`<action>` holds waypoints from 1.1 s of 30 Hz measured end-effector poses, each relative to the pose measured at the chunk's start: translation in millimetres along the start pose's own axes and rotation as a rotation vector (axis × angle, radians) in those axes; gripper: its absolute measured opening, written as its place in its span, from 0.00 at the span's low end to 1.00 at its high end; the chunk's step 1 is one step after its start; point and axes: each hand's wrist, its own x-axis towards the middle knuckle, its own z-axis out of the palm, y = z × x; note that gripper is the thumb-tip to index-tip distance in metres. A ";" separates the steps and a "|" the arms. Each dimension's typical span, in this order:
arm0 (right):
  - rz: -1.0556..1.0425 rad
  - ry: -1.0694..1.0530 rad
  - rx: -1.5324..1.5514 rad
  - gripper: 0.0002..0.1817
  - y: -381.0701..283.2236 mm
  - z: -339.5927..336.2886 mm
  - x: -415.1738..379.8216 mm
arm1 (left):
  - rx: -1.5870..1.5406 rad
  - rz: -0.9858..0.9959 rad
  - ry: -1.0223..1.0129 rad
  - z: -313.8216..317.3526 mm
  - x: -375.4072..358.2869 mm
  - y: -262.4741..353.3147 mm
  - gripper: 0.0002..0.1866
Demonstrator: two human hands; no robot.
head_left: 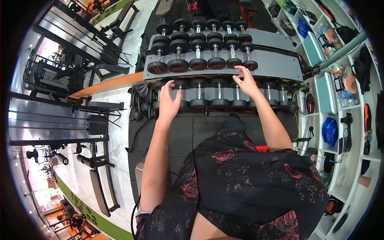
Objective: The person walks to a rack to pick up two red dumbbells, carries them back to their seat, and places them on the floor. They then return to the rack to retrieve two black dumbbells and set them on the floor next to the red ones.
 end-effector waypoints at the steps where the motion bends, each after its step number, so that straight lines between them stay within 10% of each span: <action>1: -0.006 -0.002 0.009 0.27 0.0 -0.5 12.5 | -0.003 -0.007 0.002 2.3 9.1 4.7 0.25; 18: 0.096 0.084 0.114 0.25 159.9 -154.7 181.2 | -0.186 -0.237 -0.327 274.7 176.3 106.5 0.30; 33: 0.416 0.022 0.053 0.33 300.0 -81.6 249.0 | -0.111 -0.237 -0.590 376.9 185.8 121.6 0.35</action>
